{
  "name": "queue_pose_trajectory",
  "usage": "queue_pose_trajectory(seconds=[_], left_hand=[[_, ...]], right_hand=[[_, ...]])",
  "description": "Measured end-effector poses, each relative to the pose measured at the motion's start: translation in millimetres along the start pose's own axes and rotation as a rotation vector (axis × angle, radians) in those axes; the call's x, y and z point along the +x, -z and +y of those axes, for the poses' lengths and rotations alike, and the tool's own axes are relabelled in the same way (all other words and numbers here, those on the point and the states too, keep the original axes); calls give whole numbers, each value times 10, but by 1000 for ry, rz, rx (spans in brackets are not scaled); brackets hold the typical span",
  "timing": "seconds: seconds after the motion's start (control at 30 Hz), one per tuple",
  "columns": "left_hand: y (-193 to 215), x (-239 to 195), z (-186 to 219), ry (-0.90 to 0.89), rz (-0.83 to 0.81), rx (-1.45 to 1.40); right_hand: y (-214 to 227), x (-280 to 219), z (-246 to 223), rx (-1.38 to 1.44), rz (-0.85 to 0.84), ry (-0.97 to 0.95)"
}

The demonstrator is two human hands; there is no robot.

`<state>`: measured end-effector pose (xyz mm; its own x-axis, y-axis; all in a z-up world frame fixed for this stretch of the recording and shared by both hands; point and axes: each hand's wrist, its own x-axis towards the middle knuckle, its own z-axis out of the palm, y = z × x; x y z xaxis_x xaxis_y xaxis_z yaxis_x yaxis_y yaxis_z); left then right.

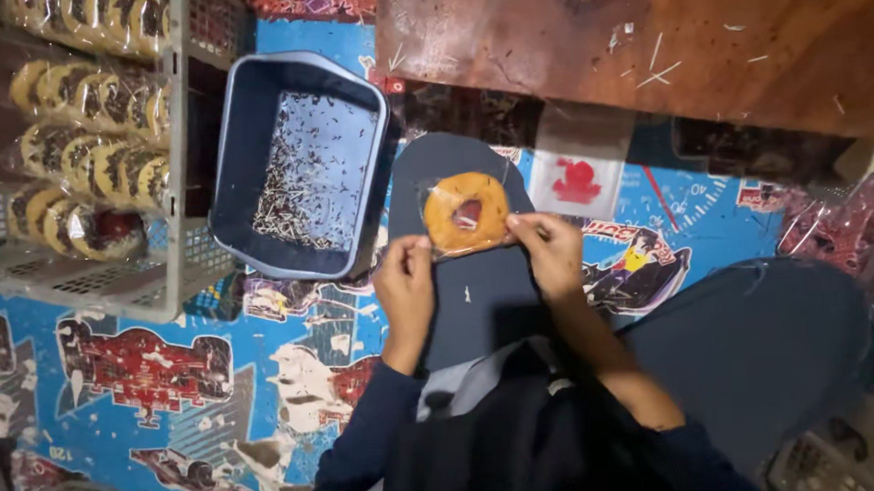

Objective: The person sits on the floor and repeatedly picks up chocolate-frosted donuts from a wooden board. They place each donut into a small clear plastic bag and then transfer the bagged donut into a white plastic crate.

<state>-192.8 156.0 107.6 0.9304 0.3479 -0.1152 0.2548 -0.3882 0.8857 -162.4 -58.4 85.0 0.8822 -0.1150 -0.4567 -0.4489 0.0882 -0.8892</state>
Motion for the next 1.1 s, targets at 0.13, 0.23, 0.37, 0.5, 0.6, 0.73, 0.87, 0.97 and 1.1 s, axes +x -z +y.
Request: queue_pose_trajectory(seconds=[0.13, 0.23, 0.37, 0.5, 0.6, 0.73, 0.87, 0.97, 1.1], left_hand=[[8, 360, 43, 199, -262, -395], [-251, 488, 216, 173, -487, -305], [-1154, 723, 437, -306, -666, 331], [-2142, 1119, 352, -466, -804, 1119], [-2547, 1359, 152, -246, -1027, 1368], [-2682, 1339, -138, -212, -1060, 1465], [-2658, 1415, -21, -159, -1075, 1417], [-2459, 1364, 286, -137, -1058, 1346], [-1875, 909, 637, -395, -701, 870]], right_hand=[[61, 279, 44, 219, -73, -15], [471, 473, 80, 405, -110, -144], [1458, 757, -70, 516, 294, 13], [1955, 1011, -191, 162, 791, 143], [1602, 1337, -163, -411, 649, 433], [791, 1792, 78, -977, 116, 578], [519, 2222, 9, -1038, -139, 378], [699, 2144, -207, -1151, -304, 173], [1019, 1409, -550, -980, -524, 153]])
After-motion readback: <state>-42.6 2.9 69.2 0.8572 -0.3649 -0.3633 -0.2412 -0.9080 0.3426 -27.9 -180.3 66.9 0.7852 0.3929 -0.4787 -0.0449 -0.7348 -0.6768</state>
